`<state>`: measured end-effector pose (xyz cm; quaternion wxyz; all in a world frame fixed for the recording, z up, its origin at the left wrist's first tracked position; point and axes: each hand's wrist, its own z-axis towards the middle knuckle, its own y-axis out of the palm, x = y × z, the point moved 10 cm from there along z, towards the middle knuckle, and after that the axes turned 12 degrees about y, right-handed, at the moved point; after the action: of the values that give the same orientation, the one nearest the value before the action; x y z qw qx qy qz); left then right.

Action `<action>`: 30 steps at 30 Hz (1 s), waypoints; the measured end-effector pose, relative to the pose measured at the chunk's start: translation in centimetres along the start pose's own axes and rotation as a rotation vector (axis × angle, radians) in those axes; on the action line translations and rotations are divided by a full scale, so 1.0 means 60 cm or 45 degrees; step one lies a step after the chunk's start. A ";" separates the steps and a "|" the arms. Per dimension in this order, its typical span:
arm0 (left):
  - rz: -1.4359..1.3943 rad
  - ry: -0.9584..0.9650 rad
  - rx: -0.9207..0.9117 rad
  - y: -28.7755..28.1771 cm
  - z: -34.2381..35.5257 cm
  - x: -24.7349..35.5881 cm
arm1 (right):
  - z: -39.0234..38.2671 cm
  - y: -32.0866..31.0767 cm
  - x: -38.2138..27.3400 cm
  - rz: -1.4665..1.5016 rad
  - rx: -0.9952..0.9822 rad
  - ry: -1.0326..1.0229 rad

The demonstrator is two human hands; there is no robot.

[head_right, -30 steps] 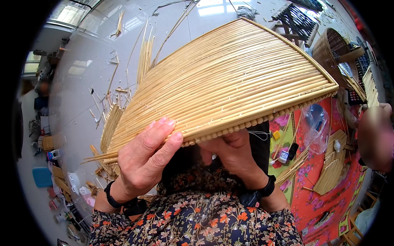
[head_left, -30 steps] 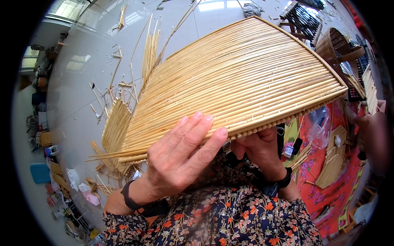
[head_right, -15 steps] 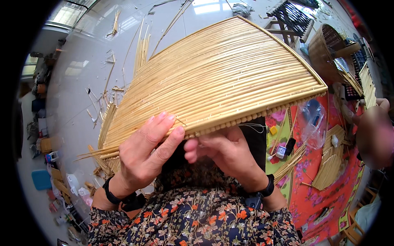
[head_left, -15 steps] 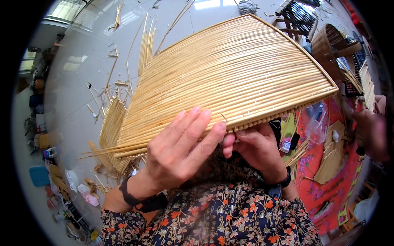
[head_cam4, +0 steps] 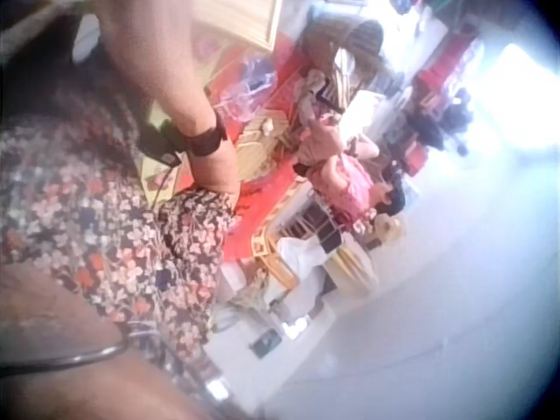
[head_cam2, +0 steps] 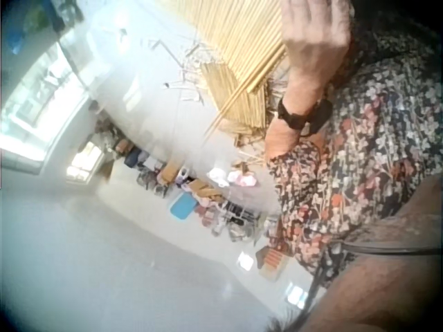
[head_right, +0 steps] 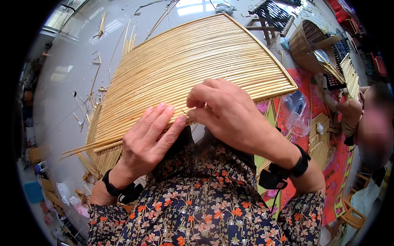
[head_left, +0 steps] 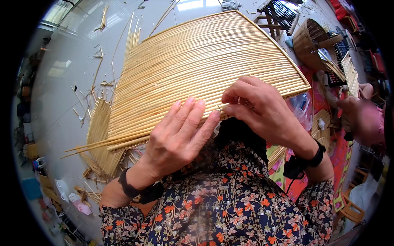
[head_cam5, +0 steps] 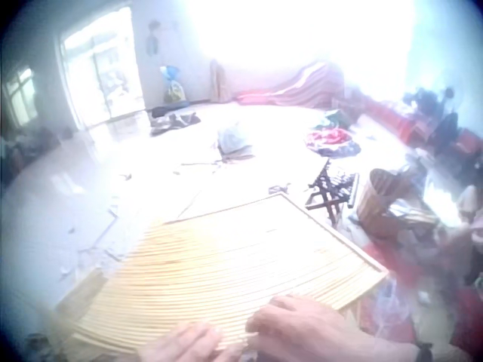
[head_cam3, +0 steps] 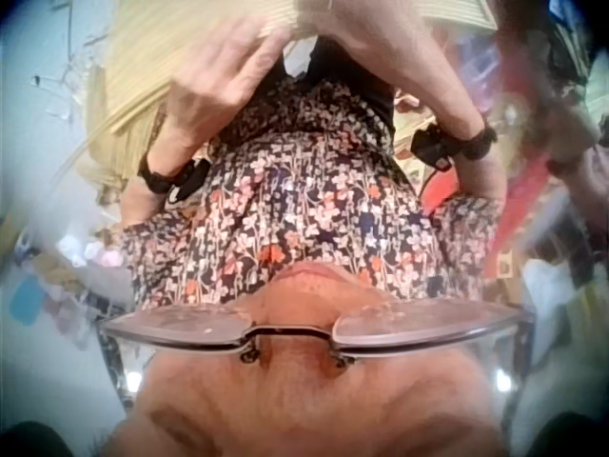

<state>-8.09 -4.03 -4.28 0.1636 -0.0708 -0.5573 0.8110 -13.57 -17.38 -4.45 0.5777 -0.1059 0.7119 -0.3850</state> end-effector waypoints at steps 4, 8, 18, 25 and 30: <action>-0.007 -0.005 0.016 0.006 -0.003 0.000 | 0.021 0.035 0.011 0.019 -0.225 -0.076; 0.011 0.010 0.021 0.009 -0.006 0.004 | 0.026 0.050 0.004 0.015 -0.227 -0.241; 0.063 -0.035 -0.036 0.034 -0.037 -0.006 | 0.157 -0.030 -0.122 0.724 -0.570 0.066; 0.046 0.051 0.007 0.035 -0.011 0.010 | 0.217 -0.127 -0.050 0.324 -0.682 0.103; 0.020 0.035 0.009 0.030 -0.012 0.015 | 0.240 -0.161 -0.014 0.065 -0.394 -0.121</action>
<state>-9.04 -3.71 -6.17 0.1649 -0.0857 -0.5517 0.8131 -3.11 -29.60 2.13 0.5972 -0.1936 0.7371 -0.2503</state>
